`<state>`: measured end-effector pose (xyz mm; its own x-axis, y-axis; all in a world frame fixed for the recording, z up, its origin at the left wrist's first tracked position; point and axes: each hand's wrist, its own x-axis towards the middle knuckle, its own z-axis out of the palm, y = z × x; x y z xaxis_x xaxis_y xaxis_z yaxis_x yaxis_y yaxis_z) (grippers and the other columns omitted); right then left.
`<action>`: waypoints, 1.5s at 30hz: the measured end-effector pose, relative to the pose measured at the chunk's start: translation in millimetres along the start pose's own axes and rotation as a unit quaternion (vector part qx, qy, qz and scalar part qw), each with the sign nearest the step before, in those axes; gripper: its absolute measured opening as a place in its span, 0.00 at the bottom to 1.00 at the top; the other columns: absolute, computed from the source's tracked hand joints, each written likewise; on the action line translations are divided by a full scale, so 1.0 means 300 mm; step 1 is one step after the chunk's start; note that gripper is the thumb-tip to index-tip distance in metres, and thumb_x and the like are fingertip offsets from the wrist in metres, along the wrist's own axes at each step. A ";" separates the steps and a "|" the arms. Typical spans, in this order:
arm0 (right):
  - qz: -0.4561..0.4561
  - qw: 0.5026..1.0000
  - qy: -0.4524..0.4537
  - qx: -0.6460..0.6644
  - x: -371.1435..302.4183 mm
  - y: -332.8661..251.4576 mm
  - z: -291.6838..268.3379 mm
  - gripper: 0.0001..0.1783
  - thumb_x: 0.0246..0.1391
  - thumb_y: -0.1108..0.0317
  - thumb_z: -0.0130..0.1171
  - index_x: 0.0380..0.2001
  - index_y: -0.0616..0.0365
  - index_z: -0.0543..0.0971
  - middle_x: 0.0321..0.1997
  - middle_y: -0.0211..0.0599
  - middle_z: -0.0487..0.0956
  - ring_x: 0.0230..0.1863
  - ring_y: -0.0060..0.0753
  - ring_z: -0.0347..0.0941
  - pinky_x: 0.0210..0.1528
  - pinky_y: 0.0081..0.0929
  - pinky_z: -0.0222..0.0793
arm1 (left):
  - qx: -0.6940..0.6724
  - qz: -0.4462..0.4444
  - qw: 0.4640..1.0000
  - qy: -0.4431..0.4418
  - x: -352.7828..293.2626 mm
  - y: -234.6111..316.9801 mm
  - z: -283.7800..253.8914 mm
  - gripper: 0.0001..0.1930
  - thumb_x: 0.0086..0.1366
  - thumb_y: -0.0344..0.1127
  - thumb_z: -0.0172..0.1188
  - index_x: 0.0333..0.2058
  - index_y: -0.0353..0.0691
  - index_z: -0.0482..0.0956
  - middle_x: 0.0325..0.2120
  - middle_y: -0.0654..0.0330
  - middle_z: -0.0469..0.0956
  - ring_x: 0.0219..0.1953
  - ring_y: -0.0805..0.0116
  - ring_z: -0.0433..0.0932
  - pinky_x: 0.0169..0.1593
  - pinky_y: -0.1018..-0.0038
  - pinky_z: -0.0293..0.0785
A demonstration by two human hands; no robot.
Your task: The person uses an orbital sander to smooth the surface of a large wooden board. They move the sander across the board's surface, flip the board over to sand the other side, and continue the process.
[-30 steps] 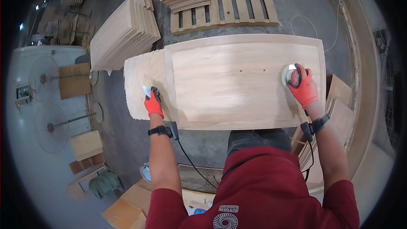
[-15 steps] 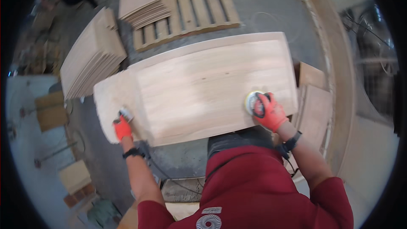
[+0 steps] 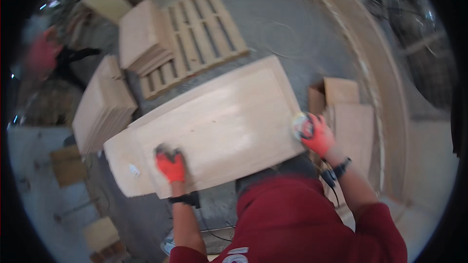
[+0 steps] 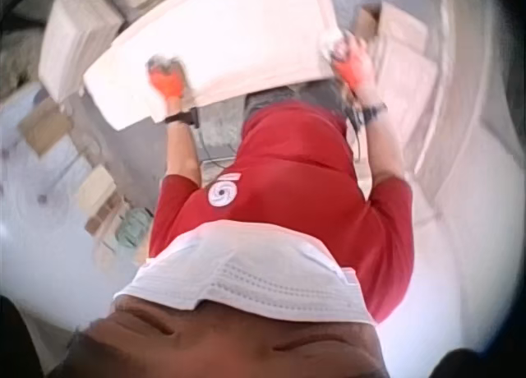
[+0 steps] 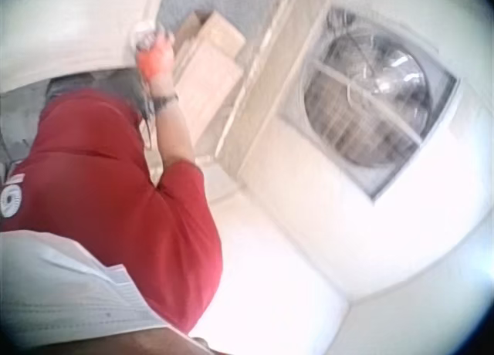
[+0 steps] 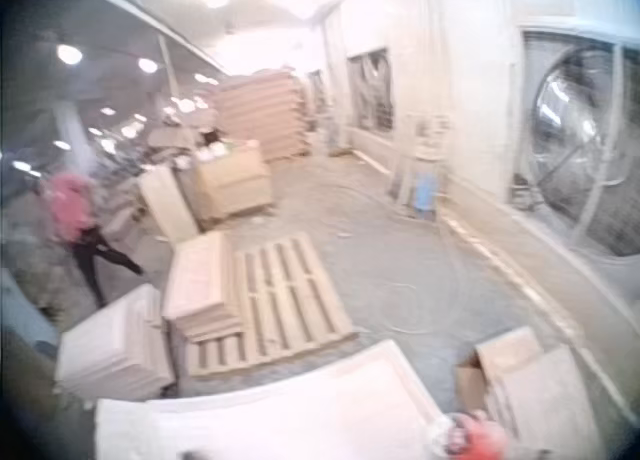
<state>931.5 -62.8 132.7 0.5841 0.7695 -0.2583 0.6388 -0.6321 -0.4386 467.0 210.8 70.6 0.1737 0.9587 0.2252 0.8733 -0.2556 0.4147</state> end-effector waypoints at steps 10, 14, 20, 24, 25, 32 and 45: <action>0.037 0.978 -0.036 0.202 0.134 0.664 0.008 0.49 0.39 0.71 0.74 0.66 0.60 0.64 0.64 0.50 0.69 0.68 0.51 0.64 0.71 0.40 0.59 | 0.168 -0.198 0.964 -0.062 -0.139 0.596 0.329 0.44 0.65 0.59 0.56 0.71 0.38 0.57 0.74 0.47 0.48 0.76 0.47 0.43 0.75 0.48 0.32; 0.062 0.974 -0.075 0.203 0.147 0.766 0.010 0.49 0.40 0.71 0.73 0.67 0.59 0.63 0.63 0.48 0.71 0.68 0.49 0.65 0.71 0.39 0.59 | 0.171 -0.208 0.963 -0.023 -0.164 0.600 0.309 0.41 0.67 0.60 0.52 0.69 0.36 0.60 0.74 0.47 0.48 0.76 0.49 0.43 0.76 0.50 0.32; 0.051 0.968 -0.110 0.219 0.274 0.710 0.011 0.47 0.38 0.71 0.73 0.64 0.59 0.65 0.62 0.47 0.71 0.67 0.47 0.65 0.70 0.39 0.60 | 0.191 -0.225 0.952 -0.084 -0.106 0.661 0.317 0.42 0.66 0.60 0.52 0.71 0.39 0.57 0.73 0.48 0.52 0.75 0.48 0.47 0.76 0.50 0.33; -0.056 0.973 -0.051 0.216 0.400 0.588 0.027 0.51 0.34 0.66 0.77 0.64 0.59 0.65 0.60 0.46 0.70 0.63 0.47 0.67 0.68 0.41 0.61 | 0.163 -0.168 0.972 0.013 -0.084 0.645 0.370 0.42 0.64 0.61 0.54 0.69 0.39 0.61 0.73 0.48 0.53 0.75 0.48 0.47 0.76 0.47 0.33; -0.068 0.974 -0.050 0.212 0.428 0.526 0.009 0.51 0.33 0.65 0.77 0.64 0.60 0.65 0.60 0.47 0.70 0.63 0.49 0.68 0.68 0.41 0.62 | 0.170 -0.186 0.968 -0.011 -0.092 0.644 0.347 0.42 0.64 0.61 0.55 0.69 0.39 0.62 0.73 0.48 0.53 0.75 0.48 0.47 0.76 0.47 0.32; -0.194 0.968 -0.074 0.139 0.491 0.071 -0.163 0.51 0.34 0.59 0.77 0.64 0.57 0.65 0.59 0.52 0.70 0.57 0.60 0.72 0.57 0.47 0.73 | 0.174 -0.189 0.967 0.005 -0.098 0.640 0.308 0.42 0.63 0.60 0.56 0.69 0.40 0.61 0.72 0.48 0.54 0.75 0.48 0.47 0.75 0.47 0.34; -0.281 0.951 -0.124 -0.042 0.418 -0.055 -0.037 0.55 0.32 0.59 0.78 0.66 0.52 0.64 0.65 0.59 0.65 0.54 0.64 0.75 0.51 0.49 0.76 | 0.176 -0.214 0.960 -0.030 -0.095 0.645 0.273 0.42 0.66 0.63 0.51 0.71 0.41 0.59 0.73 0.50 0.53 0.75 0.49 0.48 0.75 0.48 0.34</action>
<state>999.7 43.0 117.1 0.0097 0.9794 -0.2019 0.8586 -0.1117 -0.5003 668.4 144.3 72.4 -0.2178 0.9750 0.0449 0.9688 0.2104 0.1310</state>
